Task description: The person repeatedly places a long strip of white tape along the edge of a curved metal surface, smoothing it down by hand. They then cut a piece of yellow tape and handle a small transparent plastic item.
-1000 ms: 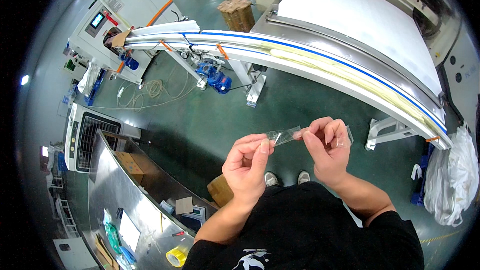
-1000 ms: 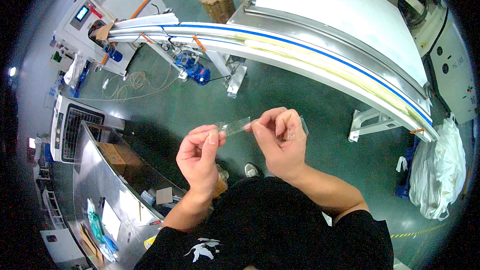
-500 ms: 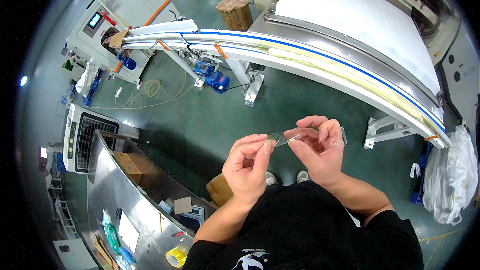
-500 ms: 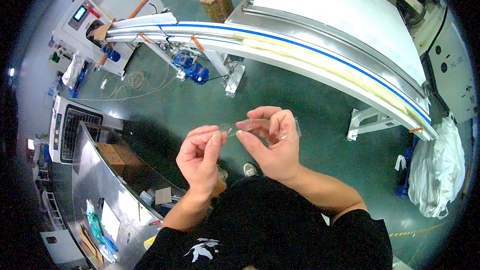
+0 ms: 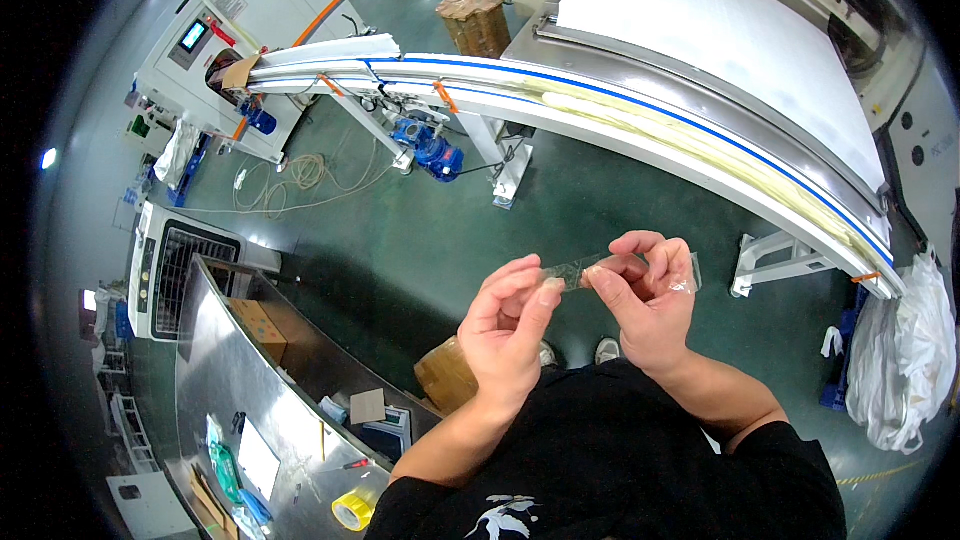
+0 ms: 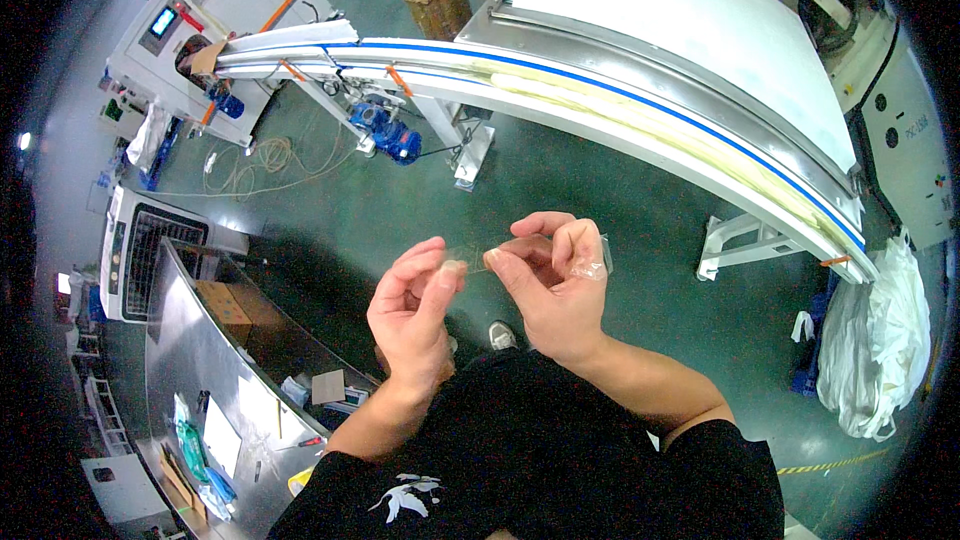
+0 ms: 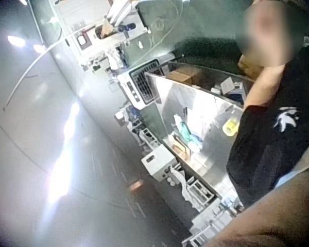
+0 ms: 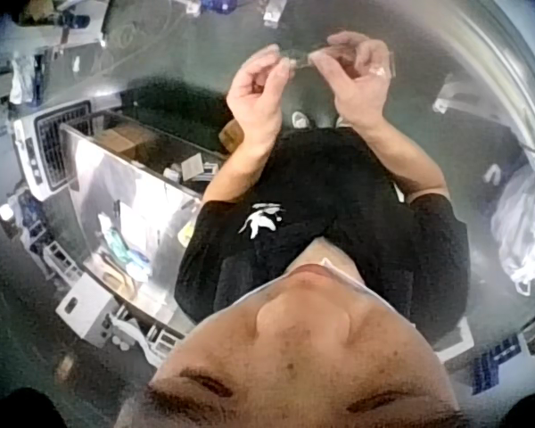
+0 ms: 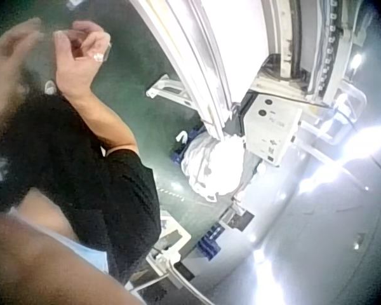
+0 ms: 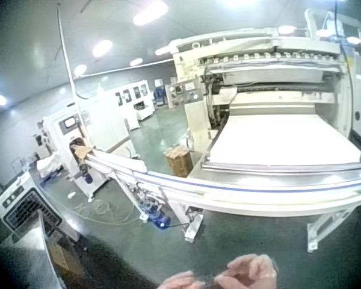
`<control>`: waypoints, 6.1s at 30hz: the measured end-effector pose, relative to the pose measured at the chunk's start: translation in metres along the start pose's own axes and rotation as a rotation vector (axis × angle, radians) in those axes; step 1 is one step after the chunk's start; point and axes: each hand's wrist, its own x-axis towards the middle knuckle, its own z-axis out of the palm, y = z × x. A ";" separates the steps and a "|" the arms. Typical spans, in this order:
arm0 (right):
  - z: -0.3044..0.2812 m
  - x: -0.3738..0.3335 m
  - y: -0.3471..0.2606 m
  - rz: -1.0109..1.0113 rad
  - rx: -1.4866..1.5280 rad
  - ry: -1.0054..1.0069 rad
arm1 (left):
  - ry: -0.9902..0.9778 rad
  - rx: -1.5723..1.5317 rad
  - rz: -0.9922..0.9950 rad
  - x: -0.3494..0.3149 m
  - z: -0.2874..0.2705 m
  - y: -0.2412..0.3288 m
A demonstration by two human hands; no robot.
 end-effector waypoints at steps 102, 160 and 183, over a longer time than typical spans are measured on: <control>-0.039 0.026 0.019 0.793 0.332 -0.208 | -0.291 1.317 0.163 0.019 -0.094 -0.055; -0.031 0.015 0.025 1.032 0.295 -0.631 | -0.267 0.144 0.081 0.017 0.001 -0.023; -0.046 0.005 0.042 1.111 0.404 -0.506 | -0.985 1.087 0.746 0.055 0.008 0.027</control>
